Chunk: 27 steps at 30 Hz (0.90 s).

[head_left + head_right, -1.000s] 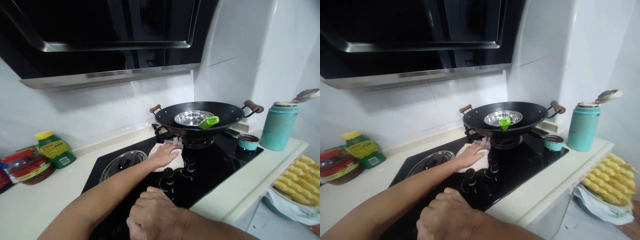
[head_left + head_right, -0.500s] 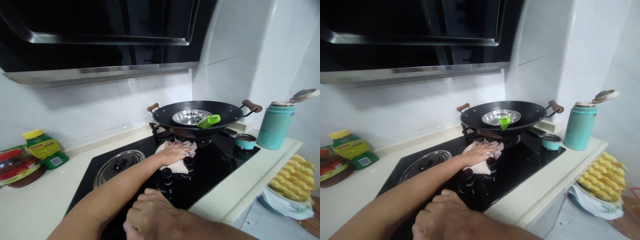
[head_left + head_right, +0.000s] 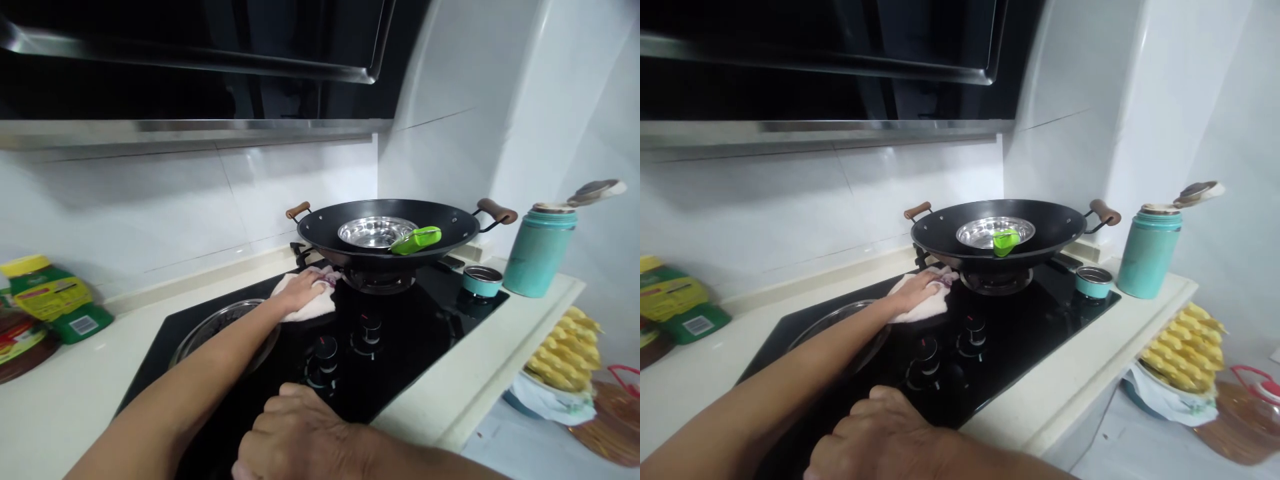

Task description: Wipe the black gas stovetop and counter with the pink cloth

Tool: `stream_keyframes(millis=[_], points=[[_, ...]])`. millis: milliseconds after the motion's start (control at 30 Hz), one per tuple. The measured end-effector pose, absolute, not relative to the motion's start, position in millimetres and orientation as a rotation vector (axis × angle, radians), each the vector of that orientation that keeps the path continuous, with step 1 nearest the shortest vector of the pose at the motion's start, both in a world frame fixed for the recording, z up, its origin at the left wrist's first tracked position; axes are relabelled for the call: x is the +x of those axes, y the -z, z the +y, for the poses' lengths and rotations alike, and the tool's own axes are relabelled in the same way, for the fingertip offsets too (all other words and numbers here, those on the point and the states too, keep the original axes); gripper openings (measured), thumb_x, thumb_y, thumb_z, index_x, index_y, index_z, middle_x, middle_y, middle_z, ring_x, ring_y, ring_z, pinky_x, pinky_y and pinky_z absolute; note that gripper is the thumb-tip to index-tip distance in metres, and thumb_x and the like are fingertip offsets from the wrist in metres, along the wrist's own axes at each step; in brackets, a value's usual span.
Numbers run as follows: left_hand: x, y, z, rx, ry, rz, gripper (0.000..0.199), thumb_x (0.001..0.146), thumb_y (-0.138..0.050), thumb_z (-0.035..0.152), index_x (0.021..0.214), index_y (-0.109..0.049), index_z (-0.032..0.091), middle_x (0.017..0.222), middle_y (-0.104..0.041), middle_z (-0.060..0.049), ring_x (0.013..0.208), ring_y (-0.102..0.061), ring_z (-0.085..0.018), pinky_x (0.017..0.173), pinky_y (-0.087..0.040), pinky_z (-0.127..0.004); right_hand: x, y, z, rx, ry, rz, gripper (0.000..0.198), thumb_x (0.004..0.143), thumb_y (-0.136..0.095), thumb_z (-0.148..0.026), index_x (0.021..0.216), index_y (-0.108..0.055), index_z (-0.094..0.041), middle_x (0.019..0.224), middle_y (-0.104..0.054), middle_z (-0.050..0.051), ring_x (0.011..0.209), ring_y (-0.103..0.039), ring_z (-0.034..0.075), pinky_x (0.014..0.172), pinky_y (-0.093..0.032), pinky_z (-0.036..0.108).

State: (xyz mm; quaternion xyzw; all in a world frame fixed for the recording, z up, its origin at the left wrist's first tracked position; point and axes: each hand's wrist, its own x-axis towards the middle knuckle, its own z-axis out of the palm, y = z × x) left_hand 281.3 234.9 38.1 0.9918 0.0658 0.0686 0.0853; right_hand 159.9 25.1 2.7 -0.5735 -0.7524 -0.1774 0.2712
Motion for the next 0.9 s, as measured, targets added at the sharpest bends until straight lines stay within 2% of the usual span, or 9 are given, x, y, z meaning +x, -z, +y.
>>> stream_keyframes(millis=[167, 267, 333, 467, 667, 900], points=[[288, -37, 247, 2.982, -0.132, 0.436, 0.064, 0.096, -0.031, 0.059, 0.155, -0.034, 0.034, 0.162, -0.036, -0.005, 0.150, -0.026, -0.032, 0.119, -0.024, -0.054, 160, 3, 23, -1.445, 0.579, -1.883, 0.031, 0.089, -0.056, -0.036, 0.064, -0.044, -0.024, 0.057, -0.057, -0.007, 0.058, -0.045, 0.012, 0.080, -0.038, 0.028], [289, -34, 234, 2.983, -0.119, 0.536, 0.073, 0.093, -0.032, 0.065, 0.159, -0.021, 0.036, 0.166, -0.028, -0.007, 0.152, -0.021, -0.036, 0.116, -0.023, -0.063, 161, 0, 23, -1.443, 0.598, -1.851, 0.032, 0.088, -0.056, -0.033, 0.061, -0.043, -0.023, 0.056, -0.056, -0.007, 0.056, -0.044, 0.011, 0.075, -0.036, 0.027], [286, -32, 222, 2.983, -0.119, 0.564, 0.075, 0.093, -0.032, 0.065, 0.160, -0.018, 0.034, 0.167, -0.024, -0.008, 0.152, -0.019, -0.036, 0.115, -0.023, -0.065, 163, -1, 23, -1.424, 0.614, -1.809, 0.031, 0.087, -0.057, -0.030, 0.060, -0.043, -0.022, 0.055, -0.056, -0.007, 0.054, -0.043, 0.010, 0.071, -0.034, 0.028], [269, -30, 202, 2.993, -0.120, 0.542, 0.072, 0.092, -0.032, 0.065, 0.157, -0.025, 0.035, 0.166, -0.028, -0.005, 0.150, -0.024, -0.033, 0.116, -0.026, -0.060, 166, -3, 23, -1.400, 0.652, -1.711, 0.028, 0.087, -0.053, -0.025, 0.061, -0.045, -0.021, 0.053, -0.054, -0.006, 0.052, -0.043, 0.010, 0.069, -0.033, 0.027], [228, -30, 180, 2.989, -0.172, 0.566, 0.063, 0.098, -0.024, 0.058, 0.153, -0.035, 0.030, 0.160, -0.038, -0.007, 0.144, -0.033, -0.030, 0.114, -0.031, -0.054, 167, -5, 17, -1.344, 0.733, -1.680, 0.030, 0.091, -0.047, -0.017, 0.061, -0.045, -0.021, 0.053, -0.053, -0.005, 0.051, -0.043, 0.010, 0.064, -0.029, 0.029], [176, -34, 150, 2.930, -0.234, 0.708, 0.058, 0.101, -0.024, 0.050, 0.147, -0.046, 0.024, 0.152, -0.047, -0.013, 0.141, -0.038, -0.032, 0.114, -0.031, -0.054, 160, -8, 5, -1.275, 0.818, -1.733, 0.032, 0.094, -0.045, -0.014, 0.063, -0.048, -0.022, 0.057, -0.053, -0.003, 0.055, -0.046, 0.012, 0.064, -0.031, 0.031]])
